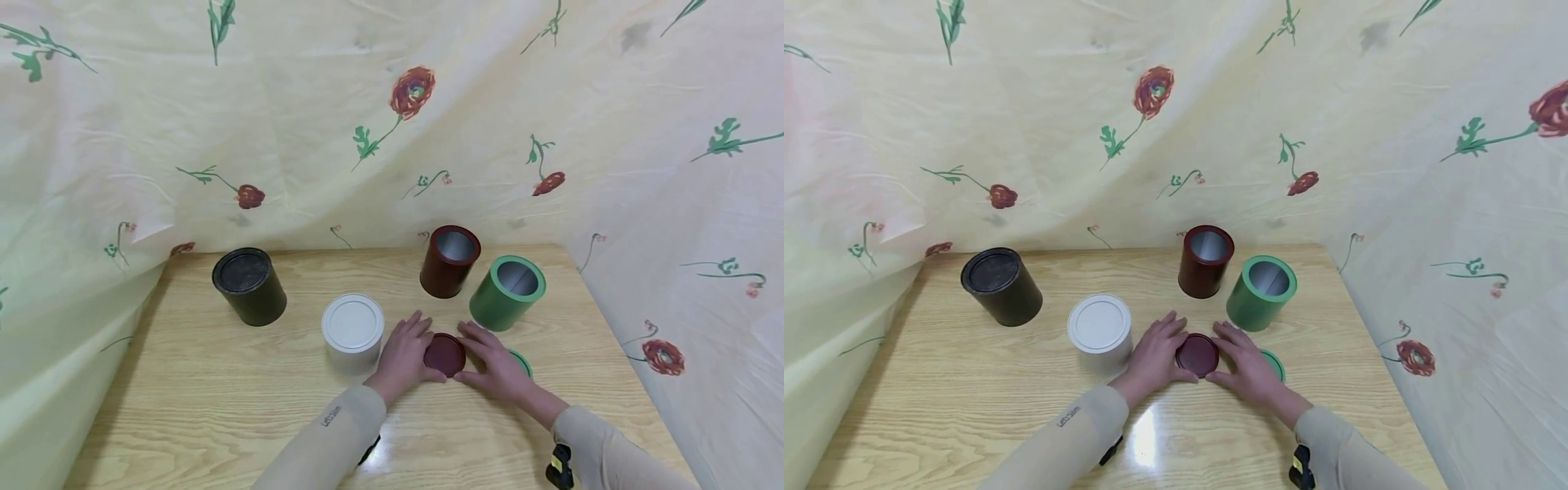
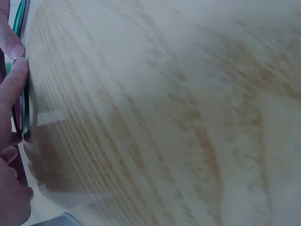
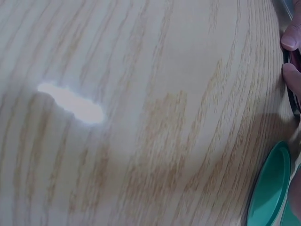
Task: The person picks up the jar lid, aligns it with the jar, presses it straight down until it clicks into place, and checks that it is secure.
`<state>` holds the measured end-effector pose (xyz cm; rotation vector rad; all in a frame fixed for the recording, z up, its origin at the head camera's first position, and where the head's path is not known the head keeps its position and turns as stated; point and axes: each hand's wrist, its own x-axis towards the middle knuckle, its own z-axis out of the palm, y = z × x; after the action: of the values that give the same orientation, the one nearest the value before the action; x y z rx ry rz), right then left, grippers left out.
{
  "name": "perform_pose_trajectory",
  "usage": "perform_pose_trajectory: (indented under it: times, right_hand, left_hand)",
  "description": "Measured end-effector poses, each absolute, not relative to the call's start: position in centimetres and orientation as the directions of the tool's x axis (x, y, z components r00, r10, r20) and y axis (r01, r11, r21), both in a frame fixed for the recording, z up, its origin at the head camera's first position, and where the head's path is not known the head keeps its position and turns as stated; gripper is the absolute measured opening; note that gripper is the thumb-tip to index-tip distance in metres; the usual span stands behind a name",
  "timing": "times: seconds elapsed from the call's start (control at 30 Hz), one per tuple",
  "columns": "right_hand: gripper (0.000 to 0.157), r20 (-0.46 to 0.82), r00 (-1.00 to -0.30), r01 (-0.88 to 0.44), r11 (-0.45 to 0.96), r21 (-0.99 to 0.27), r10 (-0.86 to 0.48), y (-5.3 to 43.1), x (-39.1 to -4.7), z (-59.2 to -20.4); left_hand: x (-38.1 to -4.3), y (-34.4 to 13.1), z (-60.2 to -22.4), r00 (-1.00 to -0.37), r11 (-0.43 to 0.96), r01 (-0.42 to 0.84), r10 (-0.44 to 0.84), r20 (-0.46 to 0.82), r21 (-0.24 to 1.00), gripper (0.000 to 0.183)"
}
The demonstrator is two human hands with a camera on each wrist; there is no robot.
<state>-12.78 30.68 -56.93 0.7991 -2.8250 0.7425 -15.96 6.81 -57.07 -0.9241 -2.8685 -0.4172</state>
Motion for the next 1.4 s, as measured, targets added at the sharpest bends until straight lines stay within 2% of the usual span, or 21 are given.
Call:
perform_pose_trajectory:
  times: [0.23,0.63,0.8,0.97,1.17,1.4]
  right_hand:
    - [0.074,0.327,-0.837,-0.545,0.728,-0.415,-0.44,30.8,-12.4,-56.2]
    - [0.082,0.515,-0.732,-0.643,0.703,-0.305,-0.446,31.1,-11.9,-54.4]
    - [0.07,0.57,-0.696,-0.672,0.678,-0.299,-0.438,31.4,-11.6,-53.2]
    - [0.076,0.619,-0.653,-0.692,0.675,-0.255,-0.436,31.7,-11.5,-51.8]
    - [0.075,0.651,-0.611,-0.722,0.655,-0.225,-0.45,32.1,-12.0,-49.9]
    - [0.078,0.644,-0.63,-0.7,0.676,-0.229,-0.435,32.0,-13.2,-47.8]
  left_hand:
    - [-15.6,6.7,-57.0,-0.777,0.75,0.624,0.566,0.276,0.218,0.091]
    - [-14.9,6.9,-54.2,-0.763,0.762,0.627,0.558,0.325,0.163,0.093]
    - [-14.4,6.9,-52.7,-0.757,0.766,0.627,0.555,0.346,0.142,0.091]
    - [-14.1,6.9,-51.0,-0.711,0.755,0.649,0.559,0.427,0.091,0.09]
    - [-14.4,6.8,-48.6,-0.682,0.75,0.658,0.558,0.472,0.064,0.089]
    - [-15.7,6.6,-46.1,-0.659,0.758,0.652,0.567,0.493,-0.001,0.09]
